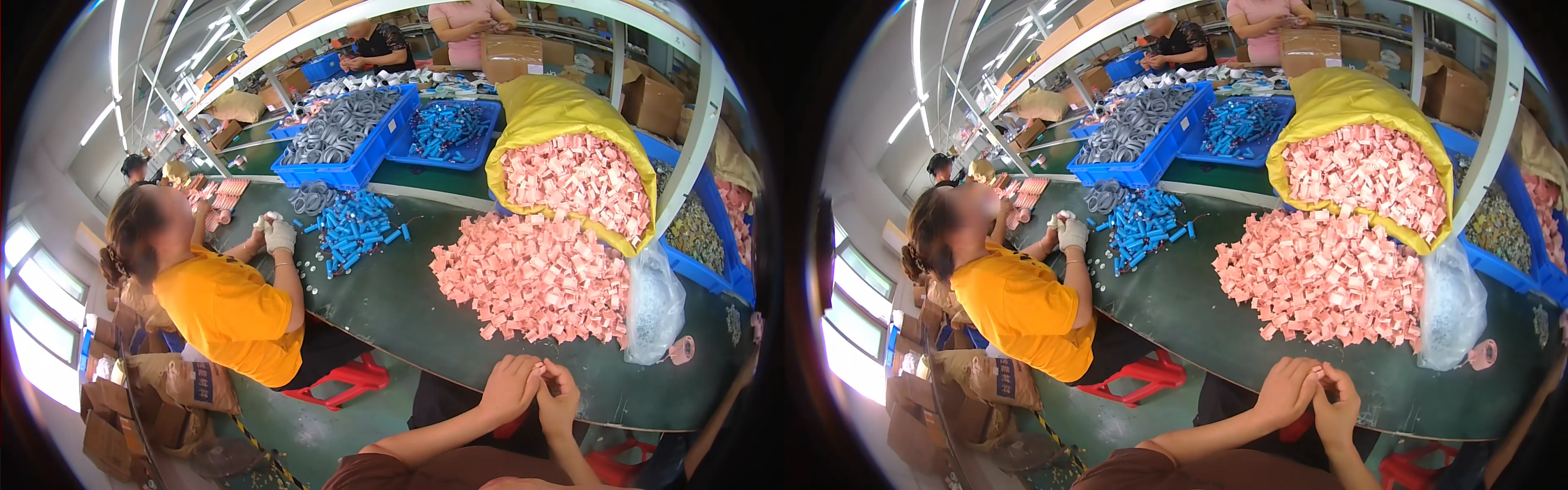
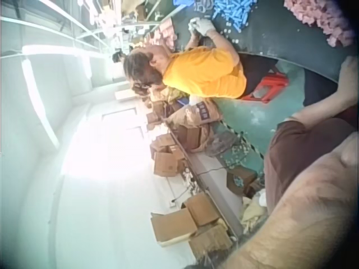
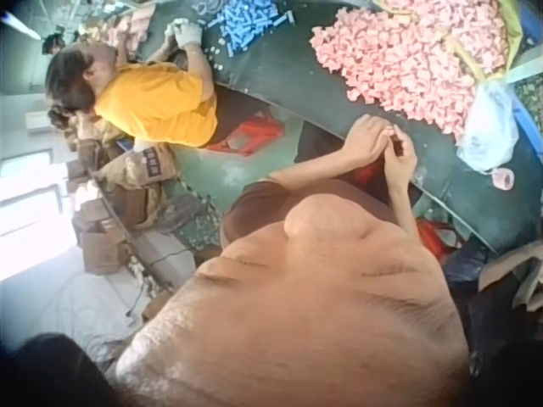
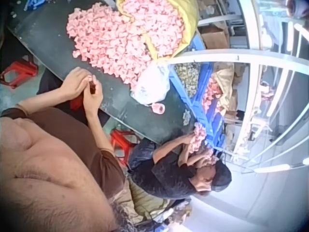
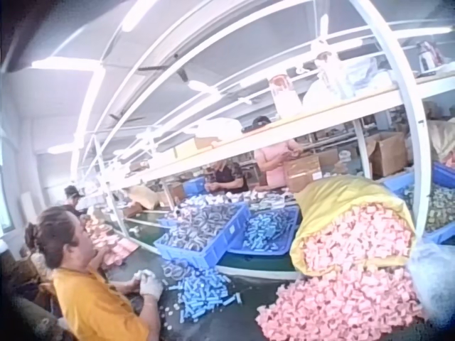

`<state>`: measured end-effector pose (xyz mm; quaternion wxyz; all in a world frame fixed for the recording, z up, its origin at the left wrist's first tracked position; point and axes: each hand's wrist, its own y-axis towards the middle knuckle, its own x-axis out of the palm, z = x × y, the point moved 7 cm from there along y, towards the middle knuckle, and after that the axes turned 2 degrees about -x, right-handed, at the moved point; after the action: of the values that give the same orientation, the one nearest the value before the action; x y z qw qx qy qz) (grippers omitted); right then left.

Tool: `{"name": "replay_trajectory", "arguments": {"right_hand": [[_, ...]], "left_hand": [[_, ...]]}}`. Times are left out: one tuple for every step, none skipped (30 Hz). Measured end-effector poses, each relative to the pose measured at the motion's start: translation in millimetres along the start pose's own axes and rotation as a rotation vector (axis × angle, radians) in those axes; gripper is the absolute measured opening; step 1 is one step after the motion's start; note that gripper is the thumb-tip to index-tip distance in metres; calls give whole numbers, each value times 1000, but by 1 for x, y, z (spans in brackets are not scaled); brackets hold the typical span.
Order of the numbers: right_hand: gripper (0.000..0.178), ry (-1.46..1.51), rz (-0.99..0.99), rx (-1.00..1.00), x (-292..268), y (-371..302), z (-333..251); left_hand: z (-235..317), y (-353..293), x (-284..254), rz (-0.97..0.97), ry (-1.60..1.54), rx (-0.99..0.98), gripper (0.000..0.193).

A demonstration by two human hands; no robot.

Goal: Assembling small pink plastic components with metal rings on a production line.

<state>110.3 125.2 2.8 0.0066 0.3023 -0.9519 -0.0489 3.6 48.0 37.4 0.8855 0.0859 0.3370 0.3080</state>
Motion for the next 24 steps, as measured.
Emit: {"name": "replay_trajectory", "arguments": {"right_hand": [[33,0,0,1,0,0,-1],[32,-11,-18,0,1,0,-3],[32,-22,-36,-2,2,1,-5],[32,-22,-35,-1,1,1,-4],[32,2,-47,9,1,2,-3],[32,26,-58,20,2,2,-2],[32,24,-58,21,3,2,-3],[32,37,-32,22,4,1,-4],[32,49,-7,22,4,1,-5],[32,49,-6,23,5,-1,-3],[31,26,27,-5,4,-2,0],[31,4,60,-33,3,-3,1],[31,5,61,-32,4,-3,2],[31,2,65,-28,4,-2,3],[31,-2,68,-24,5,-1,3],[31,-2,68,-24,4,0,3],[30,-19,49,-19,4,1,3],[30,-36,29,-14,5,3,2],[30,-37,29,-14,5,4,1],[30,-82,34,-58,6,5,-5],[31,-126,38,-102,7,7,-10],[31,-127,38,-102,6,9,-14],[29,-179,2,-116,7,11,-20],[28,-231,-33,-131,8,13,-27]], "left_hand": [[0,0,-2,18,8,8,25],[1,0,-2,18,8,8,25],[2,0,-4,28,3,8,24],[3,0,-5,37,-4,8,24],[4,0,-6,36,-4,8,24],[4,0,-6,25,1,-6,24],[3,0,-4,13,3,-21,23],[2,0,-3,13,1,-22,23],[1,0,-2,13,20,-18,23],[1,0,-1,14,39,-14,23],[2,0,0,13,38,-14,23],[2,0,0,29,45,-11,23],[2,0,-1,43,53,-8,23],[2,0,-1,42,54,-7,23],[2,0,-2,40,58,-8,24],[1,1,-2,39,61,-8,24],[1,1,-2,39,61,-8,24],[-1,2,-3,28,45,-13,24],[-2,3,-2,16,28,-19,24],[-4,4,-3,17,27,-19,24],[-7,5,-2,-6,8,-31,24],[-10,6,-1,-31,-12,-43,25],[-11,5,-2,-30,-13,-43,25],[-16,5,-3,-30,-106,-91,25]]}}
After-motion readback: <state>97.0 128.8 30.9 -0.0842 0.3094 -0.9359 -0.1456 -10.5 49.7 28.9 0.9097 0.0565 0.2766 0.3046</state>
